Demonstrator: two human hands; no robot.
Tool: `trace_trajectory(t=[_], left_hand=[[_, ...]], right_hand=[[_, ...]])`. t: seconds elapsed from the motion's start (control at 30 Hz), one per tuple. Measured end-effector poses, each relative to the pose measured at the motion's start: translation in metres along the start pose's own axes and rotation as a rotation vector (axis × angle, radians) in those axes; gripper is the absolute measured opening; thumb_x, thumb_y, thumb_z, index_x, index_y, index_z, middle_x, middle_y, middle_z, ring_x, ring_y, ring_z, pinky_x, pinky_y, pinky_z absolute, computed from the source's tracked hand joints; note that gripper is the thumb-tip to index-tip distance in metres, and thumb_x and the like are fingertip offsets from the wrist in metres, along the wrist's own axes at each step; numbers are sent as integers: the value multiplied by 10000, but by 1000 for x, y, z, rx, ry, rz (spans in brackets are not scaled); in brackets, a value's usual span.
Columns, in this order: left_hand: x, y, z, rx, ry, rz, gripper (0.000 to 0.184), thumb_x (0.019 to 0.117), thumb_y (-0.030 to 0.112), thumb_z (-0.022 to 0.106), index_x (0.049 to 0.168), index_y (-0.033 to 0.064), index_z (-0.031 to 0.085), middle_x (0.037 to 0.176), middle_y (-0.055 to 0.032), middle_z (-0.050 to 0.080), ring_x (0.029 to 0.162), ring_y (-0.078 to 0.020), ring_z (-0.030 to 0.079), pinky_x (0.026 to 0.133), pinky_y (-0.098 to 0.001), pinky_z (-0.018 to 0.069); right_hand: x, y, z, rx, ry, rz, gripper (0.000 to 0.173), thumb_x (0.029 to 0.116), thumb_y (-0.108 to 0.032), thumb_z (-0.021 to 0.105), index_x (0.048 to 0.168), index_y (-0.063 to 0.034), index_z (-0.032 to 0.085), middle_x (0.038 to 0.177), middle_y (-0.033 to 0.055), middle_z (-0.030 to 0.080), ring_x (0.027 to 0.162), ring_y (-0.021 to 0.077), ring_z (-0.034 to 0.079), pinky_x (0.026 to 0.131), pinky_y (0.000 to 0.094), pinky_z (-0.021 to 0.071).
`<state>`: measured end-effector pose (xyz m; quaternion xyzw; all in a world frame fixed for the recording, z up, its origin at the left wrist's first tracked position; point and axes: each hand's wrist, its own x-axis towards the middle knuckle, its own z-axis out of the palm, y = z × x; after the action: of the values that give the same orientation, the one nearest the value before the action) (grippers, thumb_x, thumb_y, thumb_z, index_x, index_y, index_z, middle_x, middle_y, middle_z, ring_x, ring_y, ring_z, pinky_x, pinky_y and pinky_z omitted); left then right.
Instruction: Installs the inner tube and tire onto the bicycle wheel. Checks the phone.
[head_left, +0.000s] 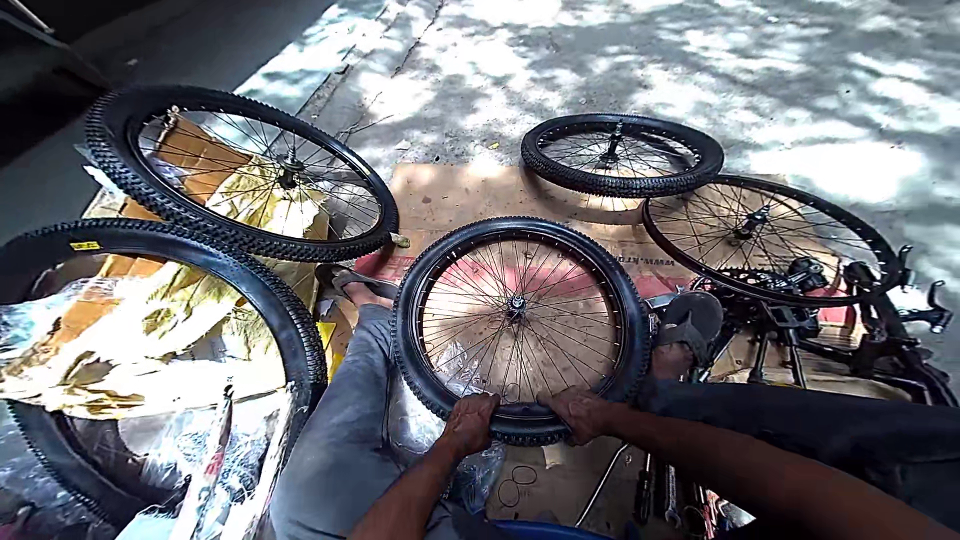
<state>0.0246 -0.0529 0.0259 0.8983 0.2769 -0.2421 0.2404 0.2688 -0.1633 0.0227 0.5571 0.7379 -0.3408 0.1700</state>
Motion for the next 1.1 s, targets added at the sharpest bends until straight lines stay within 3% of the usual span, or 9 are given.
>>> trace_trajectory(t=[0.2, 0.33, 0.43, 0.53, 0.63, 0.77, 0.9, 1.0, 1.1], left_hand=[[4, -11, -10, -27, -40, 49, 644, 724, 129, 772, 1327, 186, 552, 1110, -168, 703, 1060, -390, 673, 877, -610, 524], [8, -13, -3, 11, -76, 114, 527, 740, 145, 772, 1245, 162, 621, 1130, -155, 708, 1088, -382, 660, 938, -617, 488], [6, -10, 7, -11, -34, 116, 624, 724, 176, 805, 1310, 136, 595, 1249, -168, 648, 1192, -392, 595, 992, -605, 461], [4, -8, 18, -94, 41, 136, 855, 678, 191, 863, 1445, 171, 487, 1330, -192, 581, 1236, -406, 554, 1010, -591, 457], [7, -7, 19, -83, 9, 152, 732, 720, 212, 829, 1394, 191, 543, 1322, -150, 591, 1239, -366, 563, 986, -597, 464], [15, 1, -4, -28, -188, 88, 586, 707, 211, 842, 1254, 149, 643, 1264, -134, 662, 1218, -358, 588, 999, -642, 426], [21, 1, -1, -71, -214, 86, 730, 668, 334, 915, 1297, 110, 618, 1303, -197, 604, 1256, -412, 539, 999, -653, 437], [18, 3, 17, -103, -139, 68, 785, 694, 381, 893, 1364, 131, 567, 1340, -185, 578, 1280, -399, 524, 1018, -623, 435], [25, 9, 16, -59, -166, 34, 729, 684, 313, 878, 1325, 147, 573, 1296, -162, 624, 1244, -377, 559, 1011, -613, 431]], right_hand=[[11, 6, -6, 88, -37, -101, 915, 698, -464, 920, 1379, -69, 454, 980, 191, 680, 949, 381, 685, 849, 574, 529], [10, 11, 2, 110, 31, -109, 1031, 635, -544, 935, 1424, -87, 454, 1183, 208, 644, 1098, 385, 649, 915, 565, 528], [-3, 2, 22, 124, 209, -60, 1055, 668, -473, 924, 1542, -199, 400, 1364, 215, 538, 1230, 406, 558, 1012, 563, 473], [-3, -10, 40, 80, 328, -32, 878, 655, -279, 884, 1437, -150, 507, 1326, 220, 548, 1219, 428, 541, 981, 578, 455], [5, -10, 26, 116, 157, -20, 710, 686, -224, 866, 1318, -99, 568, 1182, 200, 646, 1110, 401, 633, 926, 578, 514], [12, -9, 12, 118, -3, -51, 595, 731, -363, 875, 1197, -86, 631, 1003, 180, 710, 968, 376, 689, 840, 604, 523], [6, -9, 3, 203, 45, -79, 827, 759, -520, 867, 1376, -76, 541, 1241, 187, 639, 1180, 370, 616, 1008, 554, 497], [-2, 6, -5, 82, 48, -51, 947, 673, -542, 916, 1412, -101, 520, 1325, 191, 579, 1256, 394, 543, 1030, 568, 465], [-8, 25, 6, -112, -98, 56, 904, 649, -325, 936, 1409, -54, 529, 1364, 220, 568, 1286, 431, 524, 1005, 616, 451]])
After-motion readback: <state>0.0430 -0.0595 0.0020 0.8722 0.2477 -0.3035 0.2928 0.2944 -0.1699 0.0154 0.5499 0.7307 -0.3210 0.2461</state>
